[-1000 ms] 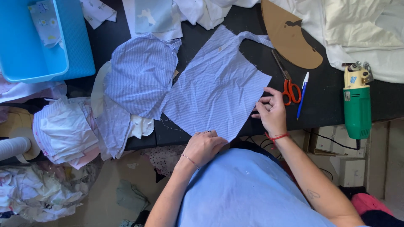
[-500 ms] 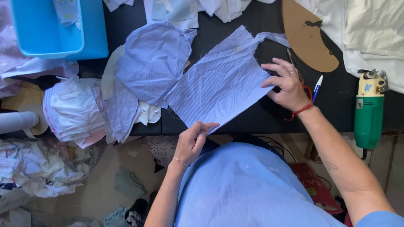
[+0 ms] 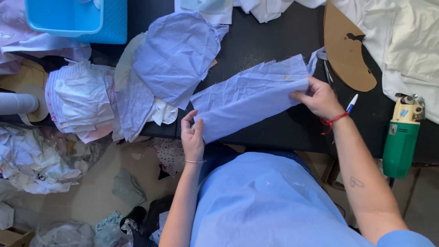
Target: The person places a cardboard template on a piece of striped fabric, traces the outline with a pen, and then uses a handheld electric cutter to cut the fabric along the marked lines. The person repeats this process with another piece of fabric, stacking the cut pieces on the table.
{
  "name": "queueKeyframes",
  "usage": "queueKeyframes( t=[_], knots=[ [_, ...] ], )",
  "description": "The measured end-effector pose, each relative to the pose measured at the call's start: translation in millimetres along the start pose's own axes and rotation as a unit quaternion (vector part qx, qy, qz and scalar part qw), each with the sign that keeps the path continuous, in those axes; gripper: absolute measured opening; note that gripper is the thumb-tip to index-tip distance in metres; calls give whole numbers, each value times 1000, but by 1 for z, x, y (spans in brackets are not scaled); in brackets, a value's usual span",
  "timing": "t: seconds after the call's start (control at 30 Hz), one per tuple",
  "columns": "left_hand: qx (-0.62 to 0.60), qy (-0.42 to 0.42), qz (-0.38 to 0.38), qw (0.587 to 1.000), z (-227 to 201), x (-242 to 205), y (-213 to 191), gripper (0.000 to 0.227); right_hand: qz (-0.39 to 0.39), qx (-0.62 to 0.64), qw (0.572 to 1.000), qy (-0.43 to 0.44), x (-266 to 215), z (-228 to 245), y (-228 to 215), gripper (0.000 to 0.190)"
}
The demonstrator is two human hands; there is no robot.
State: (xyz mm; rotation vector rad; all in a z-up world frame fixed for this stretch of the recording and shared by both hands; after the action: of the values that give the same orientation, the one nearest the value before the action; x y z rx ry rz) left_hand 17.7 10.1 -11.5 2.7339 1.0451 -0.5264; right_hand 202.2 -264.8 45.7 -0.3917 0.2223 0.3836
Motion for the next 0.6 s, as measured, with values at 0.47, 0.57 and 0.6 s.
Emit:
queueKeyframes(
  t=[0.47, 0.57, 0.6],
  knots=[
    [275, 81, -176, 942, -3, -2, 5, 26, -155, -196, 965, -83, 36, -37, 13, 20],
    [334, 116, -178, 918, -19, -4, 13, 37, -173, -248, 950, -84, 34, -35, 16, 26],
    [356, 141, -175, 907, -23, -4, 16, 42, -180, -262, 945, -82, 32, -31, 17, 28]
  ],
)
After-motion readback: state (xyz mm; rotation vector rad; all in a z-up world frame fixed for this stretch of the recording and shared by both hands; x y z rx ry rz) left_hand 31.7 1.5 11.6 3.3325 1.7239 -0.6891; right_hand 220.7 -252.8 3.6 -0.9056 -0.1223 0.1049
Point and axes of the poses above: each hand's wrist, its own x-axis towards the middle knuckle, its own y-axis out of the palm, z = x × y, the point moved 8 cm from there along x, towards the middle knuckle, and after that the axes turned 7 degrees about -z, right-handed, at the moved point
